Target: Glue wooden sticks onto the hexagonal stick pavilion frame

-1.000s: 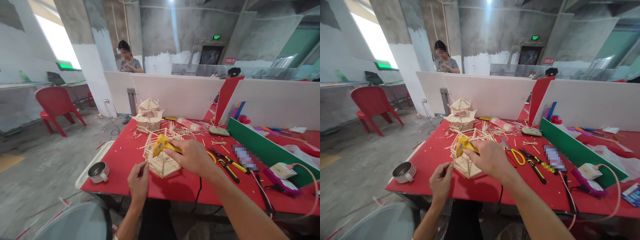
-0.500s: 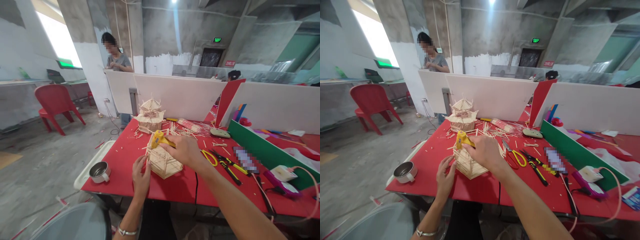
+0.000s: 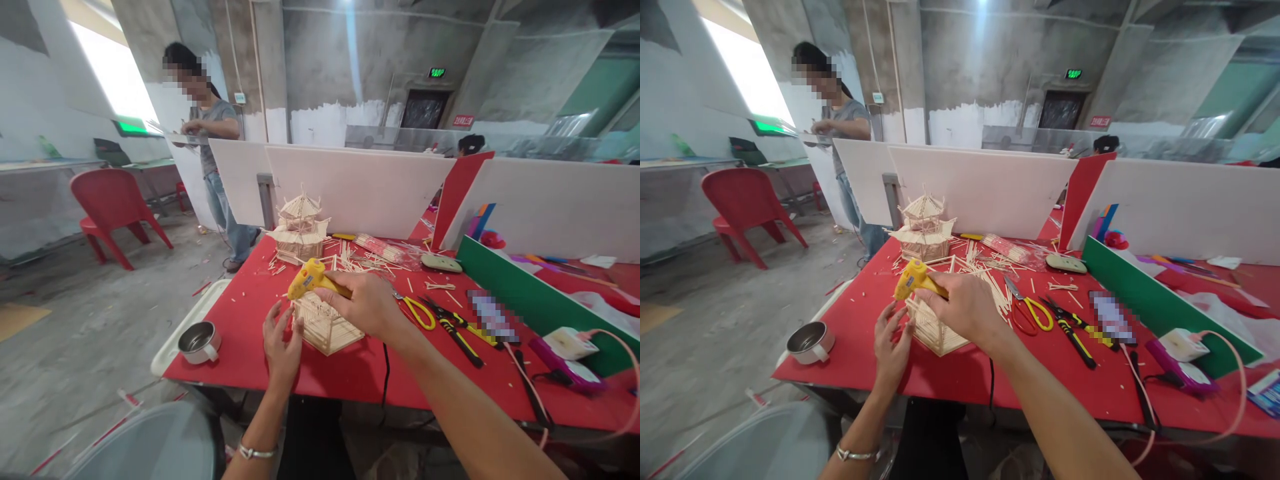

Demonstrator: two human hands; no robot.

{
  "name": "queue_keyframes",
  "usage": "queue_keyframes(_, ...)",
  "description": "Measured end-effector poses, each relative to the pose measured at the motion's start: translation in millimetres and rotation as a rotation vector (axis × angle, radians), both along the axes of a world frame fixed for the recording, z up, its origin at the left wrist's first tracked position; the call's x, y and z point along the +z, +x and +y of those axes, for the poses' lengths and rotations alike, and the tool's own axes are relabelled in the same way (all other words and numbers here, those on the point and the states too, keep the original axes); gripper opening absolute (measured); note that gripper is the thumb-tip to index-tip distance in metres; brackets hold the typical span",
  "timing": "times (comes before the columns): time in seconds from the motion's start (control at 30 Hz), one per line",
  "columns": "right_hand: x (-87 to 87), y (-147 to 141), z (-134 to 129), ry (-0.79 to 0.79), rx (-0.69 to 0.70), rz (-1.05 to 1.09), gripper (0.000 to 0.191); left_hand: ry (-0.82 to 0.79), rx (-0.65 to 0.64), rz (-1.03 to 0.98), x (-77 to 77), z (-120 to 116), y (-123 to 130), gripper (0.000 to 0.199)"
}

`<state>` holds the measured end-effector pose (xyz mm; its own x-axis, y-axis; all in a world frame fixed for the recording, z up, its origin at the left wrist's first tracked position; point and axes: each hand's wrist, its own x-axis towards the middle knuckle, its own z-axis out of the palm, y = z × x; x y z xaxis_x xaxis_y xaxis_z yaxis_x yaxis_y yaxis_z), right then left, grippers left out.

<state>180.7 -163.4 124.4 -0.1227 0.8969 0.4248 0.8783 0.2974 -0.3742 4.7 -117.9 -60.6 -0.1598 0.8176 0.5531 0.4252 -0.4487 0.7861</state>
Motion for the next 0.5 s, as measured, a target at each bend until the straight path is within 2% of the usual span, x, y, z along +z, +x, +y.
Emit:
queue_keyframes(0.17,-6.0,-3.8,-4.7,0.08,0.012,-0.103,0.035,-0.004,-0.006,-0.009,-2.5,-0.1,0.2,0.032)
queue_keyframes(0.33,-4.0,0.8,-14.0,0.191,0.028,-0.145,0.038,0.003,-0.021,0.022,-3.2,0.7,-1.1,0.033)
queue_keyframes(0.5,-4.7,20.6,-32.3,0.188,0.031,-0.017,0.034,-0.01,-0.037,0.007,-3.3,0.7,0.4,0.033)
